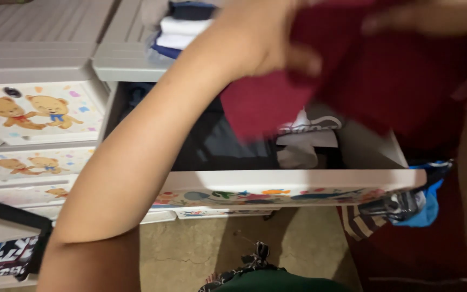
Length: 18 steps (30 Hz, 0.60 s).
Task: The person folds various shirts and garments on a table, then places them into a drawer. The person handles shirts, shorts, and other clothing items, folding them neatly and stacking them before storing them in a drawer.
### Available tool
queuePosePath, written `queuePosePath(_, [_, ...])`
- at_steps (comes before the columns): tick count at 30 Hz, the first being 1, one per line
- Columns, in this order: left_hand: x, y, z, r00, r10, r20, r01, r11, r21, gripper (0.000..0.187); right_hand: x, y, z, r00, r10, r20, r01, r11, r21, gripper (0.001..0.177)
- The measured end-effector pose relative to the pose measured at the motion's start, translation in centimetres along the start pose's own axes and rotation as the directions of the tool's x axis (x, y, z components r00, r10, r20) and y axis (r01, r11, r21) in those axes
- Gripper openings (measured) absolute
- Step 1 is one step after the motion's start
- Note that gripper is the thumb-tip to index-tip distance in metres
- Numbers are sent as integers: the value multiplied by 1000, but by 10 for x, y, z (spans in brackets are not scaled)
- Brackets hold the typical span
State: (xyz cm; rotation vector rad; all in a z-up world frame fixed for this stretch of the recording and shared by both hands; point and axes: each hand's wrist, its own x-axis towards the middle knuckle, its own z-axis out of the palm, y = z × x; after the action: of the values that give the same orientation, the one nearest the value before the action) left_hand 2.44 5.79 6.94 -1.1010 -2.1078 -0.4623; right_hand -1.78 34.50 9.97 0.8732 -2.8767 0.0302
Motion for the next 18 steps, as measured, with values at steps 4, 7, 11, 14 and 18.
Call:
queuePosePath(4, [3,4,55,937,-144,319,154,988,-5,50,-19,18,37,995,16,96,-19,999,29,36])
queuePosePath(7, [-8,-2,106,976,-148,162,145,989,28,29,-29,30,70,978,-119,-174,121,993,0,39])
queuePosePath(11, [-52,-6,159,970,241,-17,-215,894,394,16,-50,26,140,908,-243,-342,155,952,-266,43])
queuePosePath(14, [-105,2,187,896,201,397,-355,861,365,18,-69,16,203,890,-380,-252,313,911,-271,41])
queuePosePath(18, [-125,2,216,795,192,575,-341,926,164,19,-75,19,239,979,-200,35,198,979,43,56])
